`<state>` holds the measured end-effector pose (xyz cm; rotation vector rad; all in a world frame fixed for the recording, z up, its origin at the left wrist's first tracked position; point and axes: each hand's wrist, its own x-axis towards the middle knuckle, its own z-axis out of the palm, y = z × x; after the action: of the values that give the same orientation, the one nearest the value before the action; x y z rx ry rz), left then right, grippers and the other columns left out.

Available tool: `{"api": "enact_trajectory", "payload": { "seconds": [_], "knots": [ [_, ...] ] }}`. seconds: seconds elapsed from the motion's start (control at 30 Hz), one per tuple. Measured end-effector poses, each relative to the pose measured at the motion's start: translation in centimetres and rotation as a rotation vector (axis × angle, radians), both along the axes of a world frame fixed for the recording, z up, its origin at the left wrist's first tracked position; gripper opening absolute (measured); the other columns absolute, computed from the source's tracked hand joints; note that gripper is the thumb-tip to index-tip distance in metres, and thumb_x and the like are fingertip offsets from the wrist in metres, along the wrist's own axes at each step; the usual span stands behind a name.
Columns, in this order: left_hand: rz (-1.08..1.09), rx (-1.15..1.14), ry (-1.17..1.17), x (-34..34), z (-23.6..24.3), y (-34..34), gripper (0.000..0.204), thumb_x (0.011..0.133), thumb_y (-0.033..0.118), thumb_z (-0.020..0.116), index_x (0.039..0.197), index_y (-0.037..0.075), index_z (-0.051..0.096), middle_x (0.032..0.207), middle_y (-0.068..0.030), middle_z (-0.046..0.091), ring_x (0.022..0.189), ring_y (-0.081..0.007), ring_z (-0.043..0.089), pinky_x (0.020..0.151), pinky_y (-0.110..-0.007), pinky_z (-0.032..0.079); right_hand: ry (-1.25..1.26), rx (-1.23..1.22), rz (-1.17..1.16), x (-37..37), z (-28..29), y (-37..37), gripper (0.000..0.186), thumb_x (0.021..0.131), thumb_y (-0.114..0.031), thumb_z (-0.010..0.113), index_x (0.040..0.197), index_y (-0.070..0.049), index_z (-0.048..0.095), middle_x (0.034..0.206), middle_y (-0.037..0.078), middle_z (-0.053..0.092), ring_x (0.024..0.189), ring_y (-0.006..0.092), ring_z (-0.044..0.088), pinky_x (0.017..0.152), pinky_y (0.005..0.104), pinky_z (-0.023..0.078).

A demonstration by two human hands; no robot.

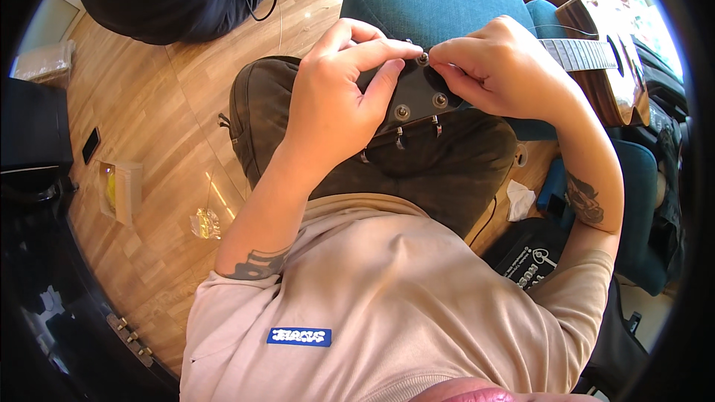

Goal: The person is sitting on the floor in a music store, replacing a string on an acoustic guitar. They thread a new string through the bridge, pull it taut, and secure it at the tuning peg on the headstock.

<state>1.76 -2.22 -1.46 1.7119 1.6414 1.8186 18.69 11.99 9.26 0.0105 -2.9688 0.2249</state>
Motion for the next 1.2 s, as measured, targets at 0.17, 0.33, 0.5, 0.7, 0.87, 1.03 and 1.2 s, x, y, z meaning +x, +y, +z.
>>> {"api": "enact_trajectory", "payload": {
  "seconds": [0.17, 0.33, 0.5, 0.7, 0.87, 1.03, 1.2],
  "knots": [
    [-0.022, -0.076, 0.004, 0.0, 0.1, -0.5, 0.018, 0.091, 0.001, 0.076, 0.105, 0.010, 0.084, 0.094, -0.0043, 0.068, 0.087, -0.0153, 0.066, 0.079, -0.028, 0.052, -0.053, -0.016, 0.021, -0.5, -0.2, 0.3, 0.008, 0.085, -0.011, 0.071, 0.078, -0.007, 0.070, 0.061, 0.015, 0.061, 0.057, 0.0377, 0.062, 0.055, 0.0453, 0.049],
    [0.005, -0.023, 0.001, -0.1, 0.0, -0.2, 0.018, 0.089, 0.002, 0.077, 0.105, 0.009, 0.082, 0.092, -0.0034, 0.069, 0.082, -0.0138, 0.061, 0.073, -0.027, 0.048, -0.102, -0.045, 0.072, -1.7, 0.4, 0.8, 0.004, 0.083, -0.006, 0.069, 0.079, -0.006, 0.070, 0.059, 0.012, 0.060, 0.054, 0.0332, 0.059, 0.053, 0.0406, 0.046],
    [0.022, -0.009, -0.017, -0.2, -0.3, 0.1, 0.022, 0.085, 0.004, 0.078, 0.106, 0.010, 0.080, 0.090, -0.0009, 0.069, 0.074, -0.0122, 0.048, 0.067, -0.028, 0.039, -0.259, -0.198, 0.137, -3.2, 1.4, 1.8, 0.006, 0.084, 0.001, 0.069, 0.088, -0.003, 0.072, 0.062, 0.006, 0.058, 0.052, 0.0193, 0.051, 0.051, 0.0322, 0.038],
    [0.040, -0.012, -0.008, 0.0, -0.1, 0.1, 0.021, 0.085, 0.004, 0.078, 0.104, 0.010, 0.079, 0.088, 0.0004, 0.068, 0.073, -0.0126, 0.044, 0.067, -0.028, 0.039, -0.412, -0.530, -0.053, -3.3, 1.8, 2.7, 0.008, 0.092, -0.007, 0.072, 0.089, 0.000, 0.071, 0.060, 0.000, 0.056, 0.051, 0.0076, 0.046, 0.049, 0.0286, 0.036],
    [0.058, -0.031, 0.007, 0.0, 0.0, 0.1, 0.019, 0.084, 0.005, 0.077, 0.102, 0.010, 0.079, 0.087, 0.0007, 0.069, 0.073, -0.0131, 0.044, 0.066, -0.028, 0.039, -0.450, -0.645, -0.122, -3.8, 1.7, 2.7, 0.009, 0.094, -0.008, 0.070, 0.092, 0.000, 0.073, 0.062, -0.004, 0.057, 0.055, 0.0022, 0.046, 0.050, 0.0258, 0.035],
    [0.066, -0.037, 0.027, -0.1, 0.0, 0.0, 0.018, 0.084, 0.006, 0.077, 0.101, 0.009, 0.078, 0.088, 0.0005, 0.070, 0.073, -0.0135, 0.044, 0.066, -0.028, 0.040, -0.364, -0.572, -0.079, -4.0, 1.4, 2.5, 0.011, 0.096, -0.009, 0.069, 0.093, 0.000, 0.073, 0.064, -0.005, 0.059, 0.057, 0.0012, 0.047, 0.051, 0.0247, 0.036],
    [0.066, -0.040, 0.036, -0.1, 0.0, 0.0, 0.016, 0.084, 0.006, 0.077, 0.100, 0.008, 0.078, 0.088, 0.0005, 0.070, 0.073, -0.0127, 0.044, 0.066, -0.028, 0.040, -0.402, -0.724, -0.116, -4.7, 0.4, 3.7, 0.012, 0.097, -0.010, 0.069, 0.095, 0.001, 0.074, 0.068, -0.006, 0.062, 0.060, 0.0002, 0.049, 0.053, 0.0226, 0.038]
  ]
}}
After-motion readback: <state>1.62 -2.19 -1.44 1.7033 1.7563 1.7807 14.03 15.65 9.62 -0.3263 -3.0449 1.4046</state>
